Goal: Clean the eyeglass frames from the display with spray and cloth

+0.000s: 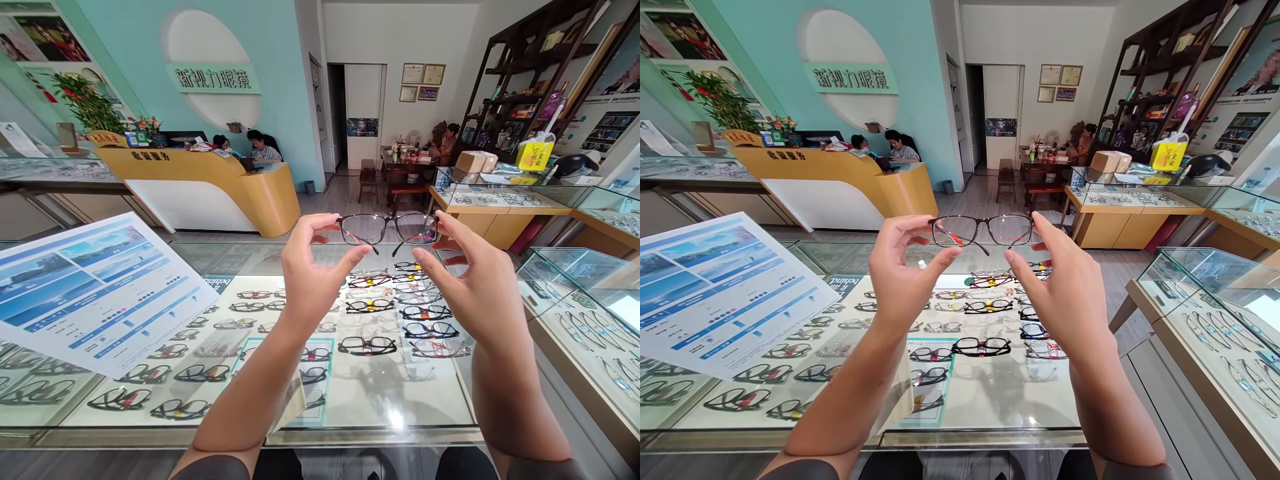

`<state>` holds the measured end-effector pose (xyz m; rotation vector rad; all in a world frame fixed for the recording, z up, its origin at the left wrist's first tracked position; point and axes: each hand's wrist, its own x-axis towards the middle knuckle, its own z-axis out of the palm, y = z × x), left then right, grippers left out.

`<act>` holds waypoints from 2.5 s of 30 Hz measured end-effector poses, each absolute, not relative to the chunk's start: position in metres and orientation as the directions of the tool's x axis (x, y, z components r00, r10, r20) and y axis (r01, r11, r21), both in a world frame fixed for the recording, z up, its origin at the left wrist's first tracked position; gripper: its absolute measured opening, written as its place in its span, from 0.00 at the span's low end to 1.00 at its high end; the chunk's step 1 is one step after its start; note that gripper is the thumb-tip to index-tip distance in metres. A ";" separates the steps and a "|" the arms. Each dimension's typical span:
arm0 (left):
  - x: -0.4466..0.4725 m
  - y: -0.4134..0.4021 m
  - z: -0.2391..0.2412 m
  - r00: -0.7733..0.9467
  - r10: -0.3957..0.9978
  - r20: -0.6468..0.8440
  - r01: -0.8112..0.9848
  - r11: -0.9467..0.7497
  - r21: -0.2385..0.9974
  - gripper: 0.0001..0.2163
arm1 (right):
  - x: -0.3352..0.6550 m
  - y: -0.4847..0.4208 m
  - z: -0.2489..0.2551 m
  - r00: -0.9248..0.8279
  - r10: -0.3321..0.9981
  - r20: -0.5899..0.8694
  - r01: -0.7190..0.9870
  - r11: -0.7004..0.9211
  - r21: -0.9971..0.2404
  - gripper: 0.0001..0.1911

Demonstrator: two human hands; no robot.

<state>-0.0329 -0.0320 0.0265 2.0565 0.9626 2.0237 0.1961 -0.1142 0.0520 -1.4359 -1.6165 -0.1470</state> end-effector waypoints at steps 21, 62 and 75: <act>-0.030 -0.028 0.022 -0.065 0.603 0.795 0.258 -0.759 0.598 0.28 | 0.195 -0.111 0.050 0.156 0.691 0.706 0.790 0.342 -0.510 0.29; -0.025 -0.030 0.024 -0.173 0.371 0.912 0.150 -0.906 0.397 0.33 | 0.185 -0.102 0.049 0.213 0.708 0.673 0.647 0.414 -0.640 0.23; -0.024 -0.030 0.022 -0.181 0.359 0.916 0.193 -0.900 0.391 0.33 | 0.185 -0.099 0.050 0.186 0.761 0.621 0.441 0.500 -0.745 0.22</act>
